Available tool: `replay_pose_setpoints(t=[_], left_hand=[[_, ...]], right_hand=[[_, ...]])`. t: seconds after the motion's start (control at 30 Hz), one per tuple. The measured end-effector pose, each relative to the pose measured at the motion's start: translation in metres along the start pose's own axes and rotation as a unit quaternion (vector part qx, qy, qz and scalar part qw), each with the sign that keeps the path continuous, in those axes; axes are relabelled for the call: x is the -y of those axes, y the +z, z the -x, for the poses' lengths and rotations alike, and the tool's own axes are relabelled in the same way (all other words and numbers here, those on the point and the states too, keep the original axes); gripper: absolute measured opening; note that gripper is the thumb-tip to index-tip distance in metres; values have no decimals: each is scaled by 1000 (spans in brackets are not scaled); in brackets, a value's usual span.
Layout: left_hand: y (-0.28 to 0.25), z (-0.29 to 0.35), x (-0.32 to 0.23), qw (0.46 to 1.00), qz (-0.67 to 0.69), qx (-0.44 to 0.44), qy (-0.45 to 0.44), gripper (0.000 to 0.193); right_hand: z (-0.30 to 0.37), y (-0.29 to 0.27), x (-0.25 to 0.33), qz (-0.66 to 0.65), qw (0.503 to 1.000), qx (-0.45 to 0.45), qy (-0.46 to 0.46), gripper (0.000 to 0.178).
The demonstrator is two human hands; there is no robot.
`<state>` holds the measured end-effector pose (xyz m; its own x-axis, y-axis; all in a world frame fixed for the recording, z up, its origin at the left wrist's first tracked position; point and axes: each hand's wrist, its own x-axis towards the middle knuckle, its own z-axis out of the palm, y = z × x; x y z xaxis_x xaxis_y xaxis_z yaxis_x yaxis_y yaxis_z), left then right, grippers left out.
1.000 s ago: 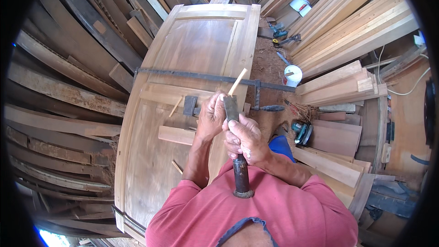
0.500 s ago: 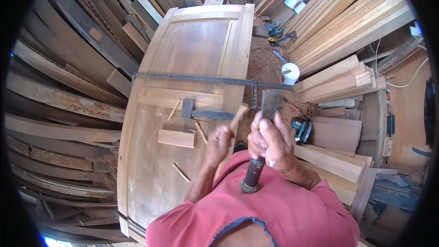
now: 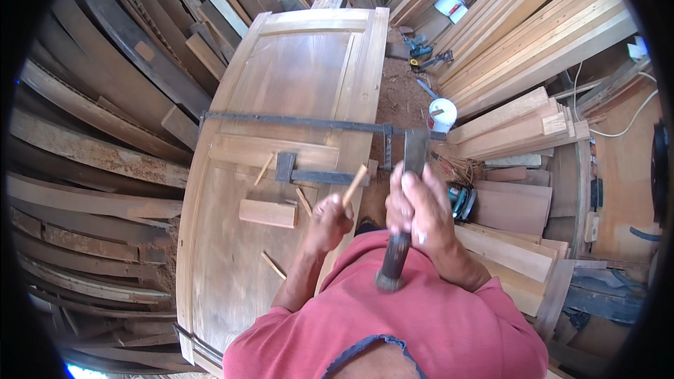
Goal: The person uses a hand chisel to shave and trim a small wooden piece, using a mallet to tap the chisel. They work over a wooden door held in a clamp.
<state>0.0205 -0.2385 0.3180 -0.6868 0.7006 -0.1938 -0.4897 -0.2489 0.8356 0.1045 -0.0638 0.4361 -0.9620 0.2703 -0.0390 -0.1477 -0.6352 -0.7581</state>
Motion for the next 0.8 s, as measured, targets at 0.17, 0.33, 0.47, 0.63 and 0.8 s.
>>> replay_pose_setpoints(t=[0.17, 0.33, 0.47, 0.63, 0.8], left_hand=[[21, -16, -32, 980, 129, 98, -115, 47], [29, -17, -28, 988, 38, 152, -11, 38], [22, -32, -13, 989, 24, 146, 3, 31], [17, -54, -20, 993, 97, 60, -15, 21], [23, -64, -35, 998, -26, -4, 62, 22]], right_hand=[[-39, -23, -8, 234, 972, 29, -18, 18], [-56, -38, -23, 290, 956, 6, -45, 20], [-53, -34, -20, 199, 980, 2, 1, 22], [-43, -26, -30, -108, 994, -31, -12, 24], [-29, 2, -49, -122, 981, 11, 148, 18]])
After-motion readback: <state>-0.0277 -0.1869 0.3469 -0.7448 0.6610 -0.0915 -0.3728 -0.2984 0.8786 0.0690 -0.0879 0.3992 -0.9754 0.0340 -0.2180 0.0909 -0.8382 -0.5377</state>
